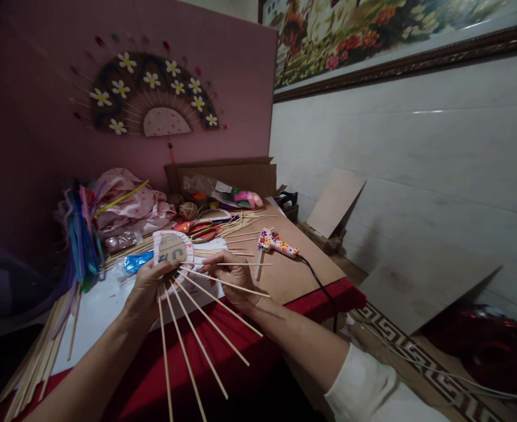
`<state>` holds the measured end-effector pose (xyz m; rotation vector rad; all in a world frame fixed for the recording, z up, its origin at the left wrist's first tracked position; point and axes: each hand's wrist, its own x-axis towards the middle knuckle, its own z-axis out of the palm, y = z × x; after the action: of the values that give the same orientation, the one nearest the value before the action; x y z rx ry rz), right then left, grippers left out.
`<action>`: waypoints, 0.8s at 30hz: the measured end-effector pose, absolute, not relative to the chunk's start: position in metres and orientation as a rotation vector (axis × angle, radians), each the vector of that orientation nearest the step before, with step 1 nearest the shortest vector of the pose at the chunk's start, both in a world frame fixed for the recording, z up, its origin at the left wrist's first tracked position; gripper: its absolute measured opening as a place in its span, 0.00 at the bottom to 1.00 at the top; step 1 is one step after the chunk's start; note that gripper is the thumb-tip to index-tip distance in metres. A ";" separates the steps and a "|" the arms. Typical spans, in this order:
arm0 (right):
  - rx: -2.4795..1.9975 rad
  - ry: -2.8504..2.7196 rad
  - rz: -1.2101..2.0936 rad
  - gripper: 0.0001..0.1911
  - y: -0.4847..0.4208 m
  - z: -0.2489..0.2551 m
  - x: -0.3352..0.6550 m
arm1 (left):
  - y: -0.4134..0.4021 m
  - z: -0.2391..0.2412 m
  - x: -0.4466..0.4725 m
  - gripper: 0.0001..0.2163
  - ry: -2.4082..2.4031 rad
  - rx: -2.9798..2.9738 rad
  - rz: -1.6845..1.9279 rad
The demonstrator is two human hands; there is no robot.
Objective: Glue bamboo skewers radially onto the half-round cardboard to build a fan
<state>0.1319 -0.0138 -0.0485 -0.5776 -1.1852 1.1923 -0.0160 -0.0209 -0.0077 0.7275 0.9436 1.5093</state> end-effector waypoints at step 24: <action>-0.562 -1.089 1.272 0.03 -0.015 -0.038 0.130 | -0.022 0.000 -0.014 0.16 0.999 0.725 1.442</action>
<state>0.1299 -0.0149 -0.0383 -0.5617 -1.0892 1.2720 -0.0139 -0.0221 0.0003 0.7255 0.9986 1.4417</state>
